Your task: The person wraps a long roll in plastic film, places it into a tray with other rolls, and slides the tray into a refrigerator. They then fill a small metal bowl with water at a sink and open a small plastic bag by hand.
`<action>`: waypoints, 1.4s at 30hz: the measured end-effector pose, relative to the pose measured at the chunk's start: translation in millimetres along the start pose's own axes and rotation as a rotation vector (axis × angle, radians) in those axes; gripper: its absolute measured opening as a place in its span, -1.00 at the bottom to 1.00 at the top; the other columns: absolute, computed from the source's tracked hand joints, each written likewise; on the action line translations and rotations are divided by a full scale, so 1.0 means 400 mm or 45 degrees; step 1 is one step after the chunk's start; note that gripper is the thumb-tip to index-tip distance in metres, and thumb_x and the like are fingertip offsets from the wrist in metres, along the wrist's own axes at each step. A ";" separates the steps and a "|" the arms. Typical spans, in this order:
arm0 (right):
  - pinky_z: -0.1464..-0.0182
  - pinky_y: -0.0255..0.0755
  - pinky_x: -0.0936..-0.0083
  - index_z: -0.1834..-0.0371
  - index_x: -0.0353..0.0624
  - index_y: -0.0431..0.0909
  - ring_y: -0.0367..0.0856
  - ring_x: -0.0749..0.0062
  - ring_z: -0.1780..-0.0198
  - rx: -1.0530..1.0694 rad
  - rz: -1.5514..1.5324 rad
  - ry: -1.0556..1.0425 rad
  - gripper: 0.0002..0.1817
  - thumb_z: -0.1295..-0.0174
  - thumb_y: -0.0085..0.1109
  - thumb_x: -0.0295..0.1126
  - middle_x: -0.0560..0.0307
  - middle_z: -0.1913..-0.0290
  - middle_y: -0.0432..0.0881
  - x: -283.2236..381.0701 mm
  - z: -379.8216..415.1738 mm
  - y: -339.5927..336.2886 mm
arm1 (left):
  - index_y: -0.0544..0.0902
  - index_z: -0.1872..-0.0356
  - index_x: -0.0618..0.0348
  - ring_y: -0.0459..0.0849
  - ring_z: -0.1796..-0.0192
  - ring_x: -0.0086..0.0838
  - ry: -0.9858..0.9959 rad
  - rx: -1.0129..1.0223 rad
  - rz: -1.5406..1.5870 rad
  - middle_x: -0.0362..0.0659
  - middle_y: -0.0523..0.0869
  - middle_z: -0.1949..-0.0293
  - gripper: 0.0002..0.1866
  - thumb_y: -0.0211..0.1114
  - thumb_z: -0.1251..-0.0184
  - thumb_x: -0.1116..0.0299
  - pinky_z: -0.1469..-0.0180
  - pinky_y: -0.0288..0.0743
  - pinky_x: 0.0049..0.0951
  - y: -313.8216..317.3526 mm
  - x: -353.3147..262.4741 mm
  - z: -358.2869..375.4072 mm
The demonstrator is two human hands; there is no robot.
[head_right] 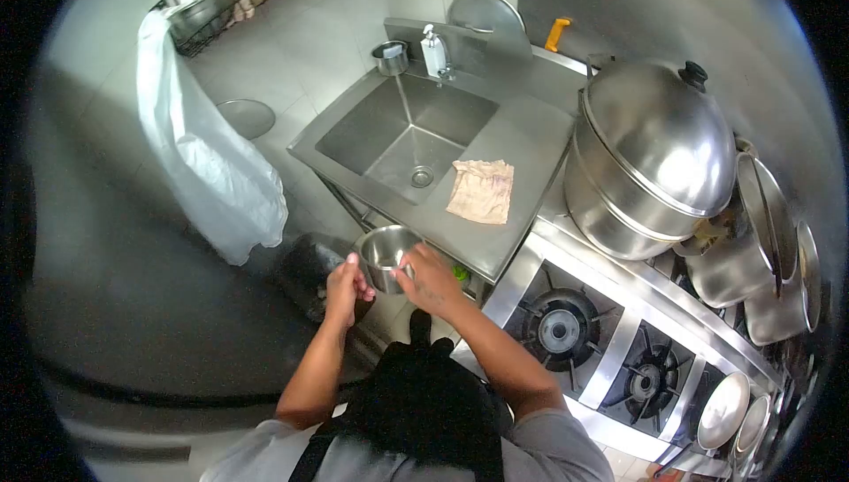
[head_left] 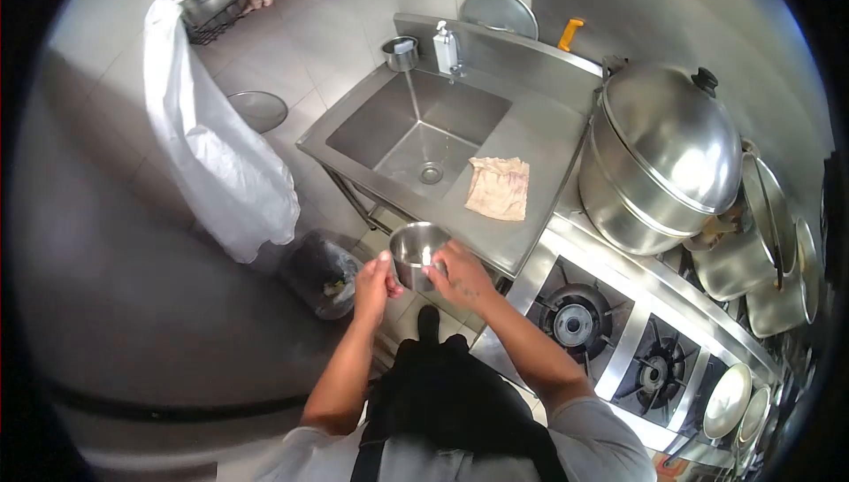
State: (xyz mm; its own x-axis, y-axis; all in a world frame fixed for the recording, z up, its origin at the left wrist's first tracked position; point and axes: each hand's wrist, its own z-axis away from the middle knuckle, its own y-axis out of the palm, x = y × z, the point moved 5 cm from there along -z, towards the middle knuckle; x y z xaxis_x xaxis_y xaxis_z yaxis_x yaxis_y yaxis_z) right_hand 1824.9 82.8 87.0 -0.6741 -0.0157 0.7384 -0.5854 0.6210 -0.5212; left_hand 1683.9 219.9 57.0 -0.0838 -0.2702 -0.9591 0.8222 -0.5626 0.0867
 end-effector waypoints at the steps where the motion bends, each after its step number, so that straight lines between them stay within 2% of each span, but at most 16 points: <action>1: 0.13 0.42 0.21 0.26 -0.20 0.50 0.54 0.01 0.16 -0.008 0.003 0.020 -0.77 -0.16 0.29 -0.31 -0.03 0.26 0.49 -0.010 0.023 -0.007 | 0.42 0.53 0.11 0.56 0.62 -0.47 -0.014 0.015 -0.009 -0.23 0.47 0.63 -0.59 0.22 -0.42 0.06 0.57 0.45 -0.47 0.023 0.001 -0.028; 3: 0.09 0.42 0.16 0.23 -0.20 0.49 0.52 -0.04 0.11 -0.027 0.123 0.001 -0.75 -0.15 0.30 -0.32 -0.03 0.20 0.50 -0.023 0.049 -0.029 | 0.42 0.54 0.12 0.50 0.72 -0.49 -0.119 0.184 -0.461 -0.22 0.47 0.67 -0.68 0.30 -0.34 0.24 0.66 0.42 -0.49 0.079 0.032 -0.091; 4: 0.09 0.43 0.15 0.23 -0.18 0.50 0.52 -0.07 0.08 0.021 0.149 0.058 -0.76 -0.14 0.31 -0.31 -0.03 0.19 0.51 -0.037 0.049 -0.041 | 0.41 0.53 0.12 0.50 0.75 -0.53 -0.187 0.252 -0.348 -0.21 0.51 0.68 -0.76 0.32 -0.22 0.39 0.70 0.43 -0.53 0.094 0.078 -0.129; 8: -0.02 0.45 0.17 0.07 -0.17 0.49 0.52 -0.09 -0.01 0.107 0.153 0.209 -0.66 -0.13 0.34 -0.33 -0.07 0.03 0.50 -0.097 0.029 -0.059 | 0.39 0.57 0.14 0.55 0.70 -0.52 -0.217 0.341 -0.091 -0.22 0.52 0.66 -0.81 0.21 -0.17 0.52 0.63 0.53 -0.48 0.162 0.127 -0.246; 9: -0.06 0.46 0.21 -0.01 -0.19 0.48 0.52 -0.04 -0.05 -0.009 0.109 0.206 -0.61 -0.15 0.33 -0.34 -0.10 -0.04 0.47 -0.089 0.010 -0.079 | 0.39 0.57 0.14 0.55 0.70 -0.52 -0.242 0.366 -0.098 -0.22 0.52 0.66 -0.81 0.21 -0.17 0.52 0.63 0.53 -0.48 0.178 0.119 -0.287; 11: -0.10 0.47 0.26 -0.09 -0.21 0.46 0.53 0.01 -0.10 -0.124 0.075 0.246 -0.57 -0.17 0.32 -0.35 -0.13 -0.11 0.44 -0.098 -0.018 -0.092 | 0.39 0.58 0.15 0.57 0.67 -0.54 0.057 0.406 -0.329 -0.22 0.52 0.64 -0.80 0.20 -0.17 0.53 0.62 0.53 -0.49 0.202 0.062 -0.385; 13: -0.08 0.51 0.32 -0.18 -0.22 0.41 0.58 0.04 -0.08 -0.195 -0.054 0.533 -0.50 -0.20 0.31 -0.33 -0.17 -0.23 0.37 -0.146 -0.019 -0.097 | 0.37 0.60 0.15 0.58 0.64 -0.55 0.076 0.452 -0.525 -0.23 0.51 0.62 -0.79 0.20 -0.15 0.53 0.61 0.52 -0.49 0.234 0.027 -0.480; 15: 0.01 0.54 0.35 -0.16 -0.24 0.42 0.62 0.09 0.03 -0.274 -0.088 0.611 -0.52 -0.21 0.32 -0.35 -0.14 -0.20 0.40 -0.183 -0.020 -0.091 | 0.40 0.60 0.18 0.56 0.62 -0.57 0.300 0.524 -0.514 -0.26 0.47 0.63 -0.82 0.20 -0.13 0.54 0.60 0.51 -0.50 0.278 0.000 -0.577; 17: 0.02 0.54 0.34 -0.13 -0.24 0.43 0.63 0.14 0.08 -0.259 0.016 0.786 -0.53 -0.17 0.34 -0.41 -0.12 -0.18 0.42 -0.227 -0.003 -0.082 | 0.43 0.58 0.21 0.55 0.62 -0.59 0.229 0.604 -0.436 -0.28 0.46 0.63 -0.84 0.21 -0.13 0.54 0.59 0.52 -0.50 0.343 0.023 -0.669; 22: 0.15 0.52 0.47 -0.07 -0.18 0.47 0.59 0.33 0.21 -0.423 0.145 0.863 -0.54 -0.07 0.33 -0.63 -0.04 -0.07 0.50 -0.249 0.006 -0.089 | 0.50 0.53 0.27 0.52 0.62 -0.62 0.110 0.896 -0.384 -0.29 0.46 0.61 -0.91 0.21 -0.12 0.54 0.58 0.52 -0.52 0.534 0.067 -0.758; 28: 0.19 0.49 0.47 0.01 -0.20 0.51 0.56 0.32 0.23 -0.665 0.310 1.026 -0.62 -0.07 0.32 -0.61 -0.02 -0.01 0.53 -0.241 0.052 -0.141 | 0.51 0.52 0.26 0.53 0.63 -0.60 0.060 1.065 -0.289 -0.26 0.53 0.59 -0.84 0.27 -0.19 0.46 0.59 0.53 -0.52 0.657 0.168 -0.794; 31: 0.21 0.48 0.44 0.02 -0.20 0.52 0.55 0.29 0.25 -0.778 0.287 1.067 -0.64 -0.09 0.32 -0.57 -0.02 0.03 0.54 -0.226 0.075 -0.158 | 0.53 0.52 0.23 0.50 0.66 -0.59 -0.097 1.011 -0.491 -0.24 0.56 0.58 -0.72 0.35 -0.26 0.27 0.59 0.49 -0.51 0.654 0.182 -0.794; 33: 0.21 0.48 0.43 0.01 -0.20 0.52 0.56 0.28 0.26 -0.786 0.308 1.067 -0.64 -0.10 0.32 -0.56 -0.01 0.05 0.54 -0.217 0.098 -0.157 | 0.54 0.50 0.22 0.52 0.61 -0.55 0.211 0.955 -1.158 -0.21 0.57 0.59 -0.62 0.37 -0.29 0.10 0.51 0.47 -0.45 0.635 0.145 -0.813; 37: 0.24 0.48 0.40 0.06 -0.23 0.54 0.57 0.24 0.28 -0.815 0.244 1.009 -0.71 -0.13 0.31 -0.53 -0.05 0.13 0.56 -0.227 0.171 -0.122 | 0.54 0.48 0.21 0.57 0.50 -0.50 0.089 0.769 -0.875 -0.19 0.58 0.57 -0.62 0.35 -0.28 0.08 0.42 0.44 -0.37 0.565 -0.049 -0.772; 39: 0.28 0.47 0.44 0.08 -0.23 0.54 0.57 0.25 0.31 -0.794 0.256 1.012 -0.73 -0.14 0.30 -0.53 -0.04 0.17 0.57 -0.256 0.231 -0.092 | 0.54 0.47 0.20 0.57 0.43 -0.48 0.703 0.799 -1.003 -0.19 0.57 0.56 -0.65 0.37 -0.26 0.12 0.37 0.43 -0.35 0.557 -0.180 -0.773; 42: 0.32 0.44 0.43 0.11 -0.25 0.53 0.57 0.27 0.36 -0.771 0.161 1.049 -0.75 -0.13 0.28 -0.55 -0.03 0.21 0.57 -0.246 0.250 -0.088 | 0.55 0.46 0.13 0.53 0.38 -0.63 0.856 0.741 -0.855 -0.29 0.60 0.49 -0.71 0.37 -0.27 0.16 0.33 0.41 -0.51 0.531 -0.450 -0.747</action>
State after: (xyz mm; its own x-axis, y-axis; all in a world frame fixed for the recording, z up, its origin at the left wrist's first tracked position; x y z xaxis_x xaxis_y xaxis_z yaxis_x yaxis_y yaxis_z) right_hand 1866.5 -15.9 -10.1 -0.0631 0.4781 0.8761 -0.0526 0.8750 -0.4813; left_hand 2041.9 382.3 167.5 0.0545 0.6054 -0.7940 0.3204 -0.7637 -0.5604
